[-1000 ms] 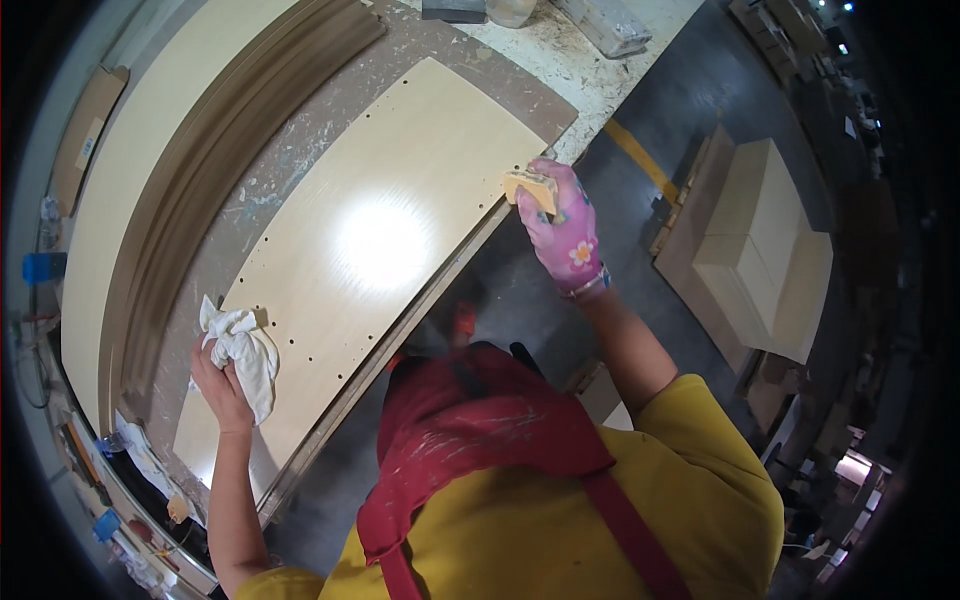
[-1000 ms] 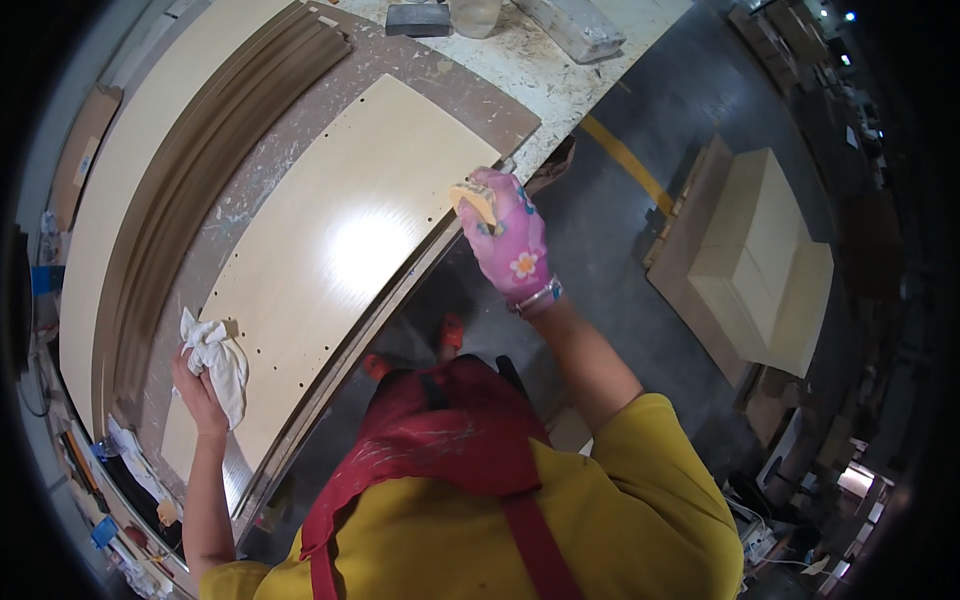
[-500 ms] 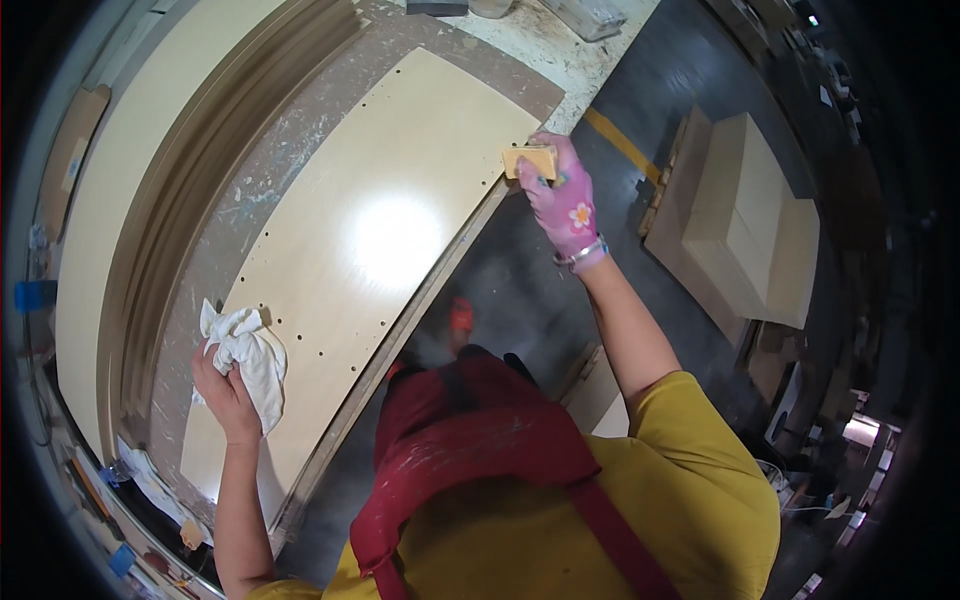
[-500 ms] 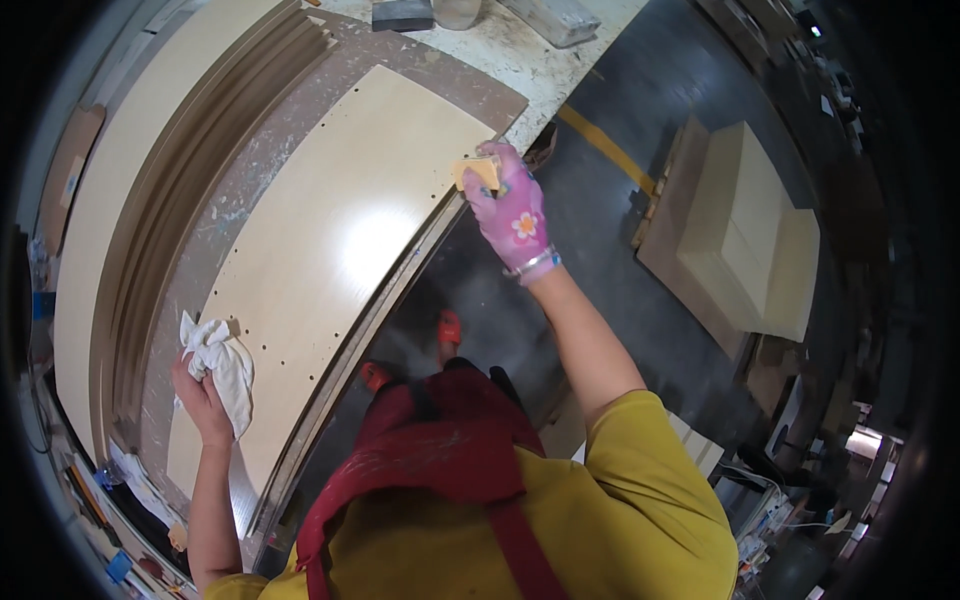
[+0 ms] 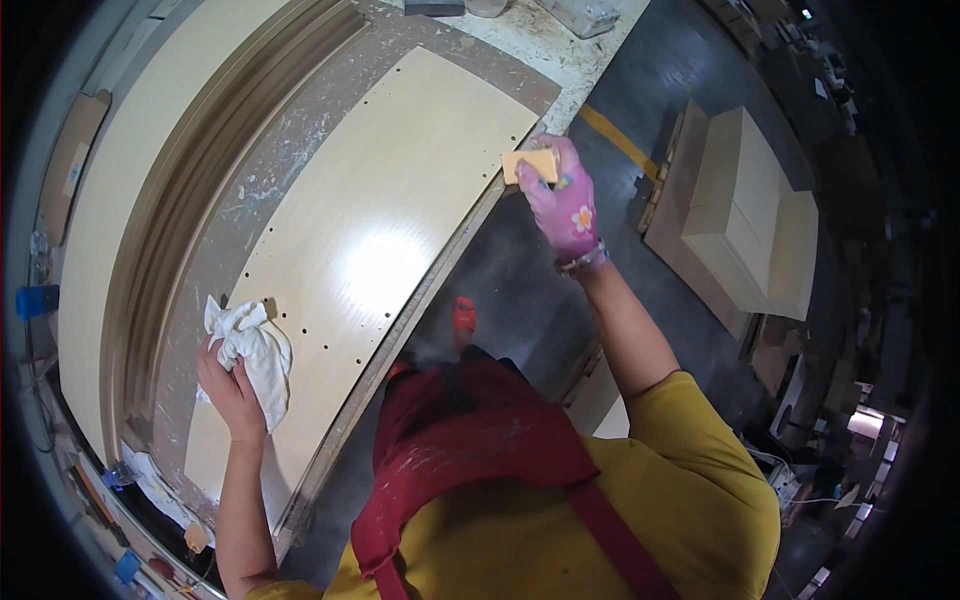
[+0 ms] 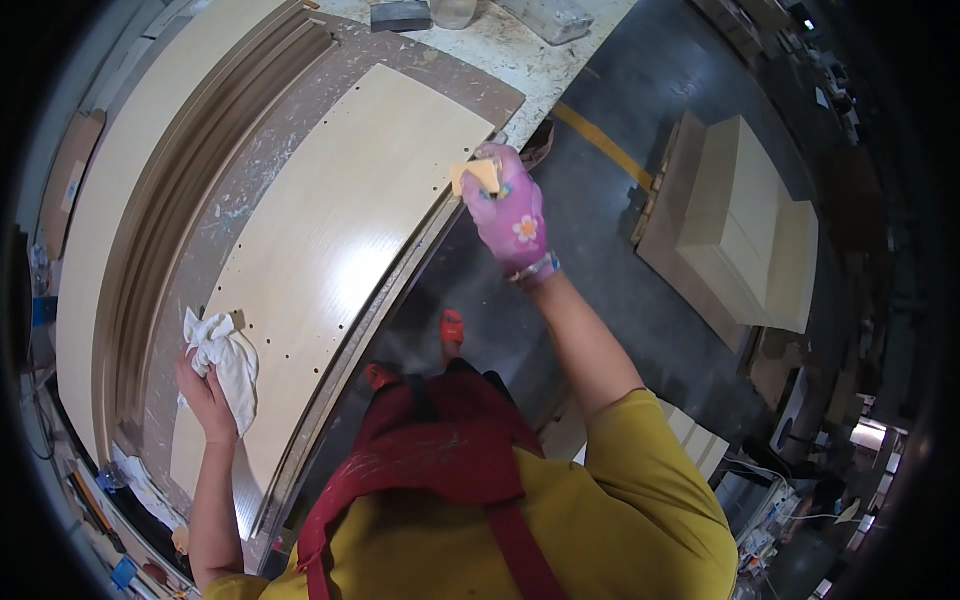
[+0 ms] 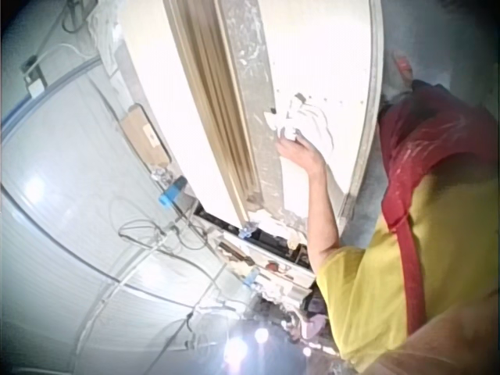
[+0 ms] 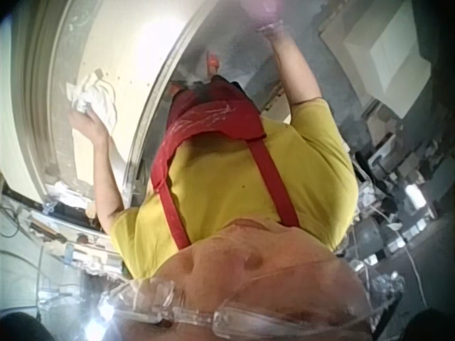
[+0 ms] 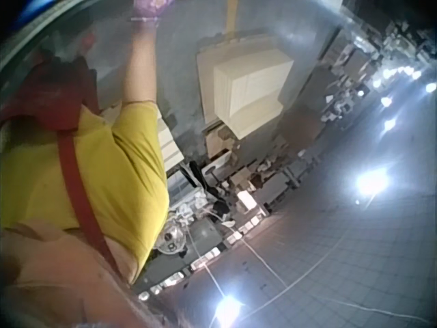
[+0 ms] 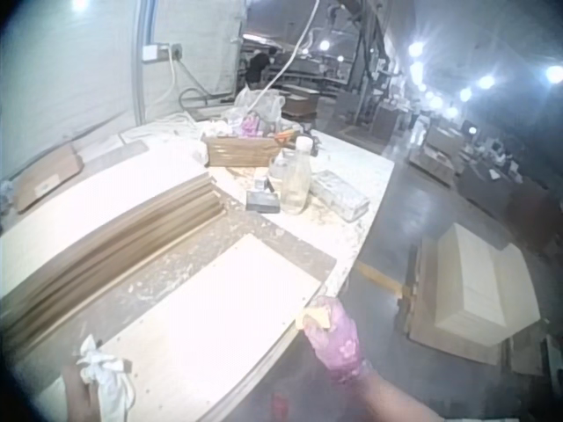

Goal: The person sands a light-colored wooden board with a sanding block, wipes it with a cloth, and applies a liquid finish. They then cut a small piece of wood with scissors and apply a substance to the board's edge with a sponge.

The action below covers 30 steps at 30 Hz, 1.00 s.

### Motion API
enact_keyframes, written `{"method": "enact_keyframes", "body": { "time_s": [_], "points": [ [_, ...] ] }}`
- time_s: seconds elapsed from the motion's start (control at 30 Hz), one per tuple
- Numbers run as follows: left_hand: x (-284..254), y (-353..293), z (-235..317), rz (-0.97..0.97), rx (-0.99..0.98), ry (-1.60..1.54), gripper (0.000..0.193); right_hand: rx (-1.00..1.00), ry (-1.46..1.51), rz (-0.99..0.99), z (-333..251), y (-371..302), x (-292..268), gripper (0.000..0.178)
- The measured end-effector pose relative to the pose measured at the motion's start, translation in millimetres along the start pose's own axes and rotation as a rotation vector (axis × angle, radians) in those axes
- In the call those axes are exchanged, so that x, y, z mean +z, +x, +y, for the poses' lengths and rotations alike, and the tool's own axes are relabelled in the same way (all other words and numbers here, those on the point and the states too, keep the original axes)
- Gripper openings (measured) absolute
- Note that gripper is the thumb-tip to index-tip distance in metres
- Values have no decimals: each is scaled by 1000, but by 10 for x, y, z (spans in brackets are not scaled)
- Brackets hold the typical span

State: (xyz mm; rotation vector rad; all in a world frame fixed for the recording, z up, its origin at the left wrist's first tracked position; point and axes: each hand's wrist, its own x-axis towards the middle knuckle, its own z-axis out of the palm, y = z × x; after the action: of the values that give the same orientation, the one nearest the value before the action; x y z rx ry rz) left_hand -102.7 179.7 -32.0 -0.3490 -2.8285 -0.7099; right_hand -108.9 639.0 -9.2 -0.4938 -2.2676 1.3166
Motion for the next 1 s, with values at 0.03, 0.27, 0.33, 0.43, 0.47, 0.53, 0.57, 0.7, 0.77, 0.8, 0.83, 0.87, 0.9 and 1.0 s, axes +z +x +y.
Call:
{"method": "enact_keyframes", "body": {
  "time_s": [0.03, 0.27, 0.33, 0.43, 0.47, 0.53, 0.57, 0.7, 0.77, 0.8, 0.83, 0.87, 0.9, 1.0],
  "points": [
    [-1, -1, -4, 0, -1, 5, 31, 24, 8, -19, 22, -12, 25, 30],
    [-5, -19, -26, -14, -21, 11, 32, -72, -18, -186, -187, -546, 192, 29],
    [-9, -19, -15, -2, -9, 33, 32, -104, 4, -131, -158, -554, 182, 29],
    [-13, 3, 13, 0, -4, 30, 33, 52, 29, -22, -82, -218, 102, 28],
    [-17, 7, 20, -1, -3, 22, 33, 14, 22, -20, 49, -185, 135, 29],
    [-17, 0, -6, -12, -28, 9, 33, -63, -19, -60, 56, -394, 224, 29],
    [-12, 7, -13, -13, -41, 3, 33, -104, -38, -80, 15, -510, 265, 28],
    [-10, -6, -16, -10, -23, 20, 33, -206, 1, -326, -267, -796, 201, 29],
    [-16, -2, -1, -5, -12, 22, 33, 26, 215, -191, -147, -613, 105, 29],
    [-21, -7, -4, -1, -10, 20, 33, 120, 308, -164, -207, -476, 18, 29],
    [-18, -5, -6, 0, -5, 12, 33, 125, 292, -87, -79, -337, 12, 28],
    [-20, -1, -7, 2, 1, 5, 33, 121, 223, -80, 5, -222, -11, 29],
    [-17, 5, -4, 2, -2, 0, 32, 116, 154, -76, 19, -136, -19, 30],
    [-19, 21, 8, 5, 1, -13, 31, 76, -3, -62, -38, -76, 98, 30]
  ]
}}
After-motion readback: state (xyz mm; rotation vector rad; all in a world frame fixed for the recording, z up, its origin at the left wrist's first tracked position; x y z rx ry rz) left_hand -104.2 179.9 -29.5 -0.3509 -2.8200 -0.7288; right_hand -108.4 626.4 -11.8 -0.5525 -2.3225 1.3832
